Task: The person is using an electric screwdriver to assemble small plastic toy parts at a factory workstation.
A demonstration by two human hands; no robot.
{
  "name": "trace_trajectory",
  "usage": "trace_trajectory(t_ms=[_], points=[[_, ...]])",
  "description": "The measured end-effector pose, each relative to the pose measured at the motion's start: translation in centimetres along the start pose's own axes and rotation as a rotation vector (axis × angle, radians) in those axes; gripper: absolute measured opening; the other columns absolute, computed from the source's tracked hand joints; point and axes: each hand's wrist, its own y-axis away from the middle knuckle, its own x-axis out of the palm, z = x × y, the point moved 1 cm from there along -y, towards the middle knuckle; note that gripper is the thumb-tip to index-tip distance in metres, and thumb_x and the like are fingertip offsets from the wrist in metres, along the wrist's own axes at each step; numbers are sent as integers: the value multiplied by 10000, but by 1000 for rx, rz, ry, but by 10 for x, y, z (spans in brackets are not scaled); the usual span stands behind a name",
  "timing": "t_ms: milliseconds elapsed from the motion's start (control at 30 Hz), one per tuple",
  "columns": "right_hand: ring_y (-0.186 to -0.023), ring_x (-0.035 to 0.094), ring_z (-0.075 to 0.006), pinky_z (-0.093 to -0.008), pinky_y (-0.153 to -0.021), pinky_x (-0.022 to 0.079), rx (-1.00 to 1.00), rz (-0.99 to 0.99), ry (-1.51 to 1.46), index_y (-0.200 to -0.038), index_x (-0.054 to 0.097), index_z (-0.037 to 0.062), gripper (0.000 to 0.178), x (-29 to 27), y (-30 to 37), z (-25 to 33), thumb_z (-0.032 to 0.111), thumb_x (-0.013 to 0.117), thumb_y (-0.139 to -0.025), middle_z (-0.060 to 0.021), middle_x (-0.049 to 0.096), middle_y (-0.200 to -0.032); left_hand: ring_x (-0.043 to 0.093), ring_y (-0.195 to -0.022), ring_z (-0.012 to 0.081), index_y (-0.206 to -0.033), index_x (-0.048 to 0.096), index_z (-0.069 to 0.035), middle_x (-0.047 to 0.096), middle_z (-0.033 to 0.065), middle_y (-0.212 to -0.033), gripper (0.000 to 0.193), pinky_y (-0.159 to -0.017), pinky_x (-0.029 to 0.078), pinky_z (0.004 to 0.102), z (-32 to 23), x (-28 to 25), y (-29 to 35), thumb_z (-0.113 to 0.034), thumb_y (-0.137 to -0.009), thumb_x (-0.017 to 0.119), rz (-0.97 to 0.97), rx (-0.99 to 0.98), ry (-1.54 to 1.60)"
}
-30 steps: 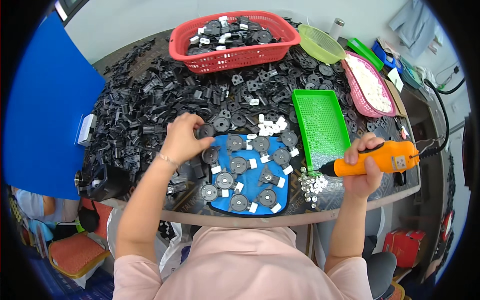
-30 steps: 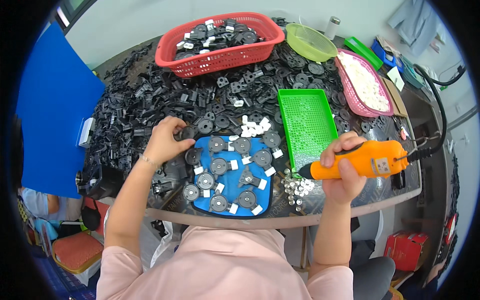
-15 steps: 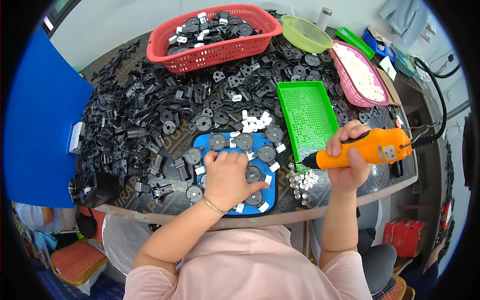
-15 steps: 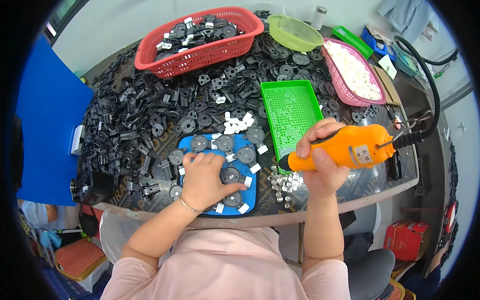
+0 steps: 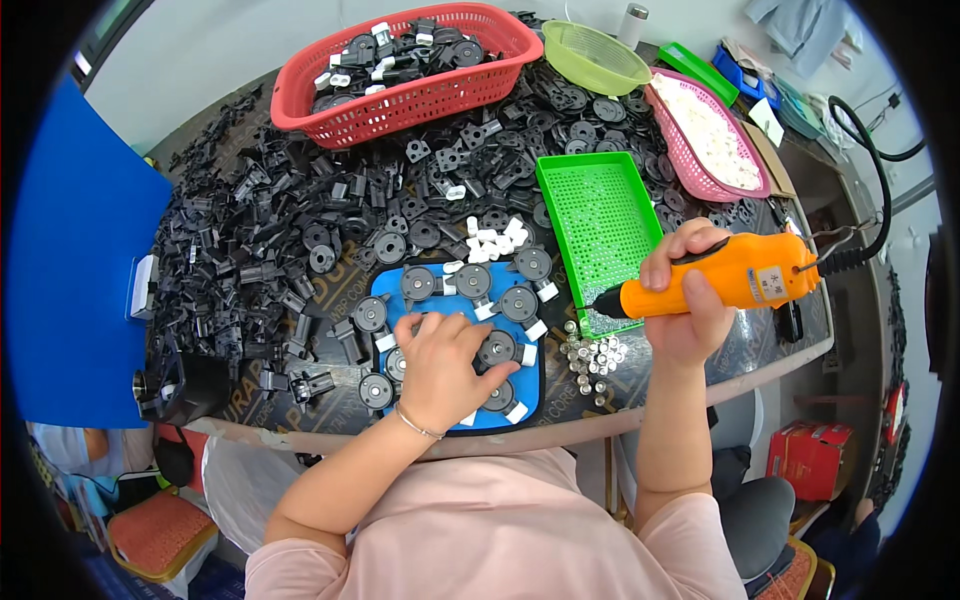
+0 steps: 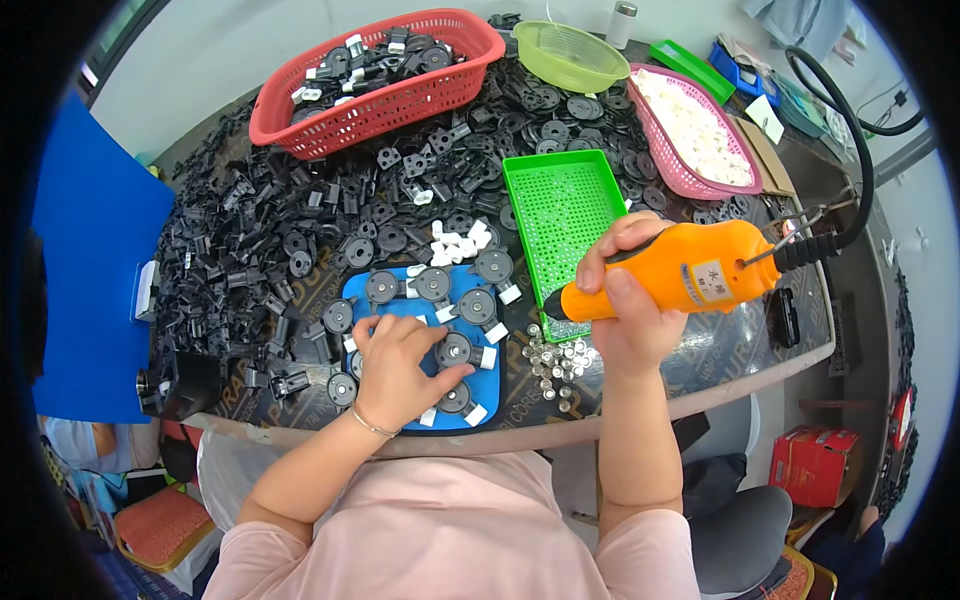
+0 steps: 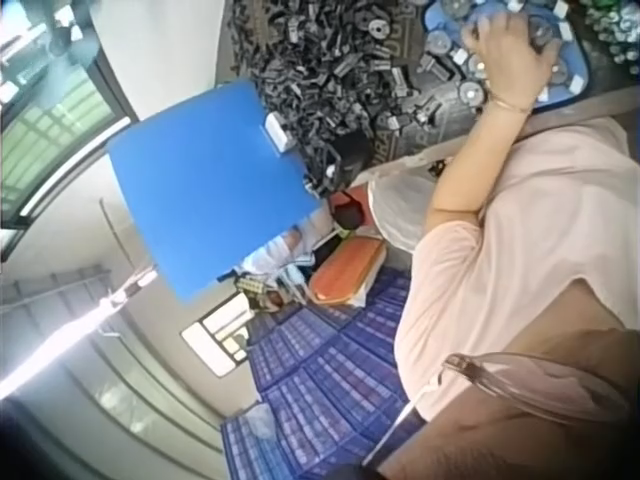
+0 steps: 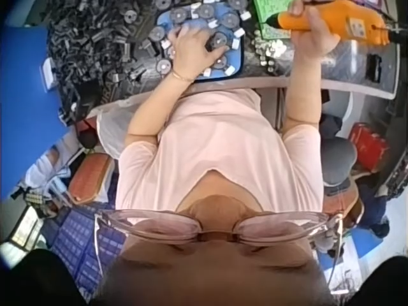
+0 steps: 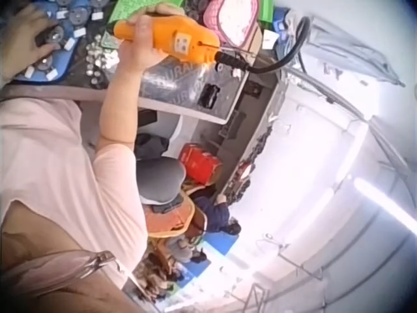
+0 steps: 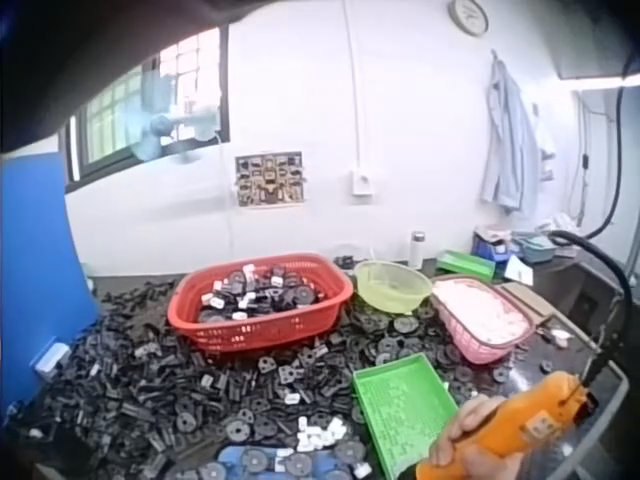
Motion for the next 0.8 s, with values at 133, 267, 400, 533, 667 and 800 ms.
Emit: trace_trajectory(t_ms=[133, 267, 400, 533, 667, 800], points=[[-673, 513, -170, -286, -617, 439, -10, -20, 11, -1016, 477, 26, 279, 1, -4, -2, 122, 617, -795, -103, 470, -934, 501, -840, 211, -862, 694, -78, 583, 26, -811, 399, -881, 273, 423, 2, 3, 2, -358, -595, 788, -87, 32, 27], [-677, 518, -172, -289, -616, 441, -13, -21, 8, -1018, 483, 27, 273, -3, -7, -7, 113, 617, -797, -101, 477, -936, 516, -837, 217, -868, 696, -86, 599, 29, -832, 419, -887, 277, 433, 2, 3, 1, -370, -580, 804, -45, 39, -11], [-680, 522, -175, -295, -619, 446, -15, -18, 11, -1018, 488, 27, 266, -3, -8, -10, 101, 617, -797, -98, 482, -932, 506, -848, 207, -864, 696, -82, 594, 22, -821, 403, -889, 272, 431, 0, 6, 3, -378, -603, 780, -65, 52, -3], [-681, 521, -173, -294, -623, 448, -27, -29, 33, -1018, 489, 26, 267, -6, -11, -12, 95, 617, -794, -97, 484, -929, 508, -850, 206, -863, 701, -81, 600, 19, -808, 413, -898, 270, 440, 5, 5, 3, -382, -594, 785, -74, 34, 4], [-683, 522, -174, -296, -625, 446, -21, -50, 48, -1017, 491, 30, 265, -9, -13, -14, 85, 614, -789, -97, 486, -933, 507, -848, 210, -860, 705, -77, 606, 17, -793, 413, -902, 268, 442, 5, 7, 2, -372, -585, 792, -60, 29, 32], [-685, 523, -174, -301, -628, 445, -37, -53, 39, -1012, 493, 29, 253, -10, -18, -14, 65, 601, -786, -97, 490, -934, 507, -846, 213, -865, 709, -79, 607, 17, -790, 410, -902, 267, 441, 7, 6, 0, -364, -582, 795, -28, 14, 40]])
